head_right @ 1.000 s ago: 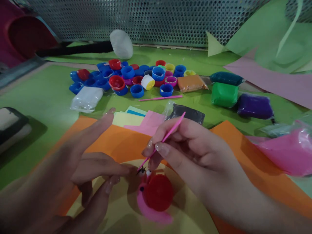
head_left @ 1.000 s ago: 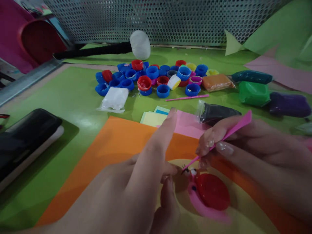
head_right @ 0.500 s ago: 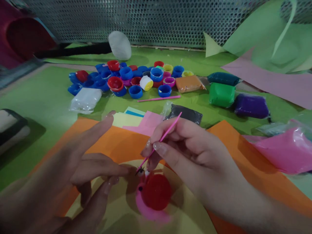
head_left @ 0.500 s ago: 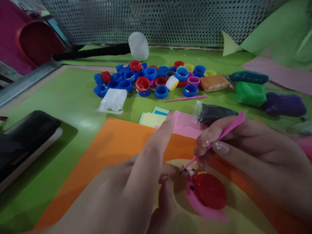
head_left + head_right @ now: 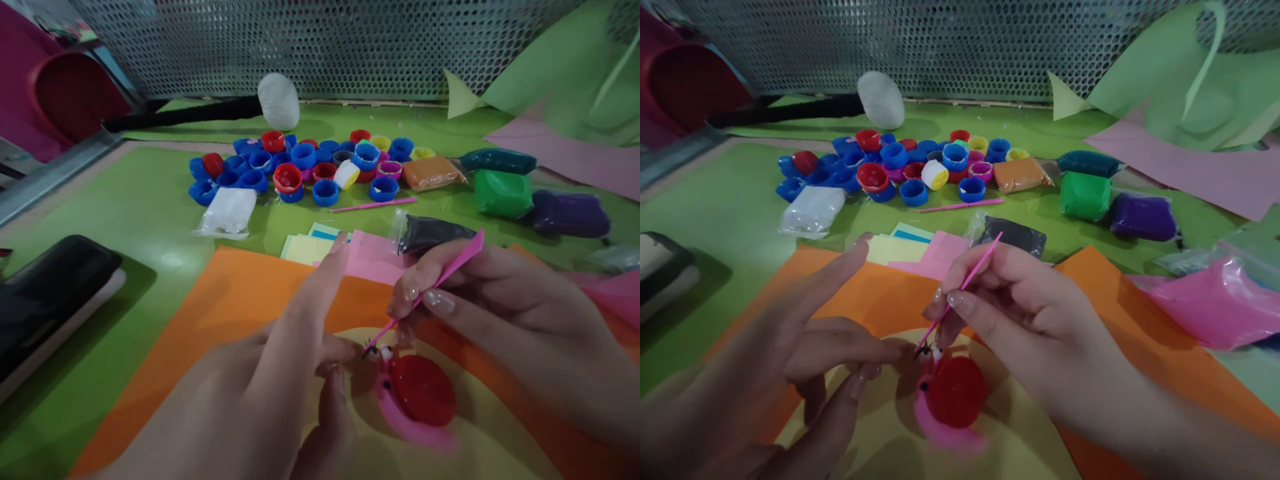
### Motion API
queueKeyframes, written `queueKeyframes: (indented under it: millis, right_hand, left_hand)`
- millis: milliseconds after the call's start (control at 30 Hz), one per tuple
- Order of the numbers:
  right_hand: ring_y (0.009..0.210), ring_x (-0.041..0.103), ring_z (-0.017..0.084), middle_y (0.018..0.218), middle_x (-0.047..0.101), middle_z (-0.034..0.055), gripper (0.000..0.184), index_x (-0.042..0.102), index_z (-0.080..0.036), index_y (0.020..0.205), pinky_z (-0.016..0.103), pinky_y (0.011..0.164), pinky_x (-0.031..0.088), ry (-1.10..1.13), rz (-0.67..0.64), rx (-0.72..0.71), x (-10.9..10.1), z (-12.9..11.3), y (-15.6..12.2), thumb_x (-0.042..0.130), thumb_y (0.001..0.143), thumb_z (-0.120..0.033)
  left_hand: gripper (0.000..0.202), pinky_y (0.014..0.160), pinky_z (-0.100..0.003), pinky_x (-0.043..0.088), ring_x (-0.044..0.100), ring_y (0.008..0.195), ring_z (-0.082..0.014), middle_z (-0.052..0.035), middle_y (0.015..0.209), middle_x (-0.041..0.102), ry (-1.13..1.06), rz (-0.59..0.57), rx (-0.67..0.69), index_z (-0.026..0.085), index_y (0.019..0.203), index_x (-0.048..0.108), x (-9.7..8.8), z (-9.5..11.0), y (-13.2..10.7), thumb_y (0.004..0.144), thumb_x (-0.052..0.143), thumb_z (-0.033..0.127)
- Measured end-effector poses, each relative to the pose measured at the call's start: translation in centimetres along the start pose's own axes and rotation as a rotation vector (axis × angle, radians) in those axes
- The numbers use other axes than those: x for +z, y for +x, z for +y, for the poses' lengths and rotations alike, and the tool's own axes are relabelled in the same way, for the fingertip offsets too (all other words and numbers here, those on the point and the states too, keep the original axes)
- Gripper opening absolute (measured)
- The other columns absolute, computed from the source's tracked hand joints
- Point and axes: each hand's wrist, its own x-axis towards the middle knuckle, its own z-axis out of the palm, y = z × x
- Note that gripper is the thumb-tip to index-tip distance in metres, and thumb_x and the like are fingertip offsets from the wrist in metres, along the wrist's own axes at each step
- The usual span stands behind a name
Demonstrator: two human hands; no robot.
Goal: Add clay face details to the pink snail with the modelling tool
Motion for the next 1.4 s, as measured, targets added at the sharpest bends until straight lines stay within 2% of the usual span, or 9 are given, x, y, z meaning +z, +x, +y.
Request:
queueKeyframes:
  millis: [267, 467, 567, 667, 867, 1033, 1133, 1233, 1400]
  right_hand:
    - [0.070, 0.066, 0.010, 0.074, 0.066, -0.0033, 0.006, 0.062, -0.027, 0.077, 0.010, 0.066, 0.056, 0.012, -0.038, 0.024, 0.0, 0.0, 0.2, 0.059, 0.082, -0.025]
    - [0.069, 0.066, 0.009, 0.074, 0.065, -0.0034, 0.006, 0.062, -0.025, 0.077, 0.010, 0.066, 0.056, 0.071, -0.011, 0.050, 0.1, 0.0, 0.1, 0.058, 0.082, -0.023]
    - [0.066, 0.065, 0.006, 0.075, 0.065, -0.0049, 0.007, 0.061, -0.026, 0.079, 0.007, 0.066, 0.054, 0.124, -0.031, 0.057, 0.1, 0.1, 0.1, 0.057, 0.083, -0.022]
    - [0.068, 0.065, 0.007, 0.073, 0.066, -0.0037, 0.007, 0.062, -0.025, 0.077, 0.007, 0.067, 0.054, 0.085, -0.013, 0.043, 0.1, 0.0, 0.2, 0.058, 0.082, -0.021]
    - [0.062, 0.065, 0.010, 0.071, 0.067, -0.0019, 0.007, 0.064, -0.025, 0.074, 0.011, 0.060, 0.057, 0.030, 0.020, 0.024, 0.1, -0.1, 0.4, 0.059, 0.078, -0.022]
    - [0.061, 0.065, 0.008, 0.071, 0.067, -0.0027, 0.008, 0.062, -0.024, 0.077, 0.009, 0.061, 0.056, 0.102, -0.030, 0.040, 0.1, -0.2, 0.4, 0.057, 0.080, -0.019]
    - [0.061, 0.065, 0.008, 0.071, 0.066, -0.0027, 0.010, 0.062, -0.023, 0.076, 0.009, 0.061, 0.056, 0.144, -0.031, 0.037, 0.1, -0.2, 0.5, 0.055, 0.081, -0.017]
    - [0.062, 0.066, 0.009, 0.072, 0.066, -0.0021, 0.008, 0.062, -0.023, 0.077, 0.010, 0.062, 0.056, 0.127, -0.037, 0.037, 0.2, -0.2, 0.4, 0.057, 0.081, -0.018]
    - [0.062, 0.066, 0.008, 0.071, 0.065, -0.0025, 0.008, 0.062, -0.022, 0.077, 0.008, 0.064, 0.055, 0.093, -0.053, 0.029, 0.2, -0.1, 0.3, 0.056, 0.081, -0.018]
  left_hand:
    - [0.081, 0.038, -0.017, 0.049, 0.067, 0.053, -0.0114, 0.0069, 0.082, 0.074, -0.022, -0.049, -0.013, 0.022, 0.141, -0.001, -0.3, 0.3, -0.1, 0.074, 0.044, 0.012]
    - [0.079, 0.039, -0.018, 0.048, 0.065, 0.050, -0.0104, 0.0067, 0.079, 0.074, -0.020, -0.005, 0.020, 0.020, 0.141, 0.003, -0.1, 0.0, 0.0, 0.074, 0.044, 0.012]
    - [0.080, 0.043, -0.017, 0.050, 0.066, 0.052, -0.0107, 0.0062, 0.081, 0.074, -0.004, -0.062, -0.005, 0.021, 0.141, 0.003, -0.2, 0.1, -0.1, 0.074, 0.044, 0.011]
    - [0.080, 0.043, -0.018, 0.050, 0.066, 0.052, -0.0119, 0.0059, 0.080, 0.074, -0.002, -0.043, -0.015, 0.024, 0.141, 0.003, -0.2, 0.2, -0.3, 0.074, 0.045, 0.012]
    - [0.064, 0.050, -0.019, 0.052, 0.068, 0.063, -0.0150, 0.0038, 0.081, 0.073, -0.022, -0.020, -0.086, 0.036, 0.136, 0.026, 0.0, 0.3, 0.1, 0.076, 0.044, 0.020]
    - [0.060, 0.054, -0.020, 0.053, 0.069, 0.070, -0.0161, 0.0031, 0.082, 0.073, -0.022, -0.014, -0.086, 0.038, 0.133, 0.034, 0.1, 0.5, 0.7, 0.076, 0.046, 0.022]
    - [0.063, 0.053, -0.020, 0.053, 0.069, 0.069, -0.0157, 0.0038, 0.082, 0.073, -0.024, -0.012, -0.077, 0.038, 0.135, 0.030, 0.0, 0.4, 0.5, 0.076, 0.046, 0.021]
    - [0.073, 0.051, -0.018, 0.052, 0.068, 0.064, -0.0133, 0.0060, 0.082, 0.073, -0.040, -0.026, -0.034, 0.037, 0.139, 0.016, -0.2, 0.4, 0.4, 0.076, 0.044, 0.016]
    - [0.081, 0.052, -0.017, 0.052, 0.068, 0.063, -0.0105, 0.0088, 0.089, 0.073, -0.031, -0.118, -0.002, 0.034, 0.140, -0.003, -0.6, 0.5, 0.8, 0.076, 0.042, 0.010]
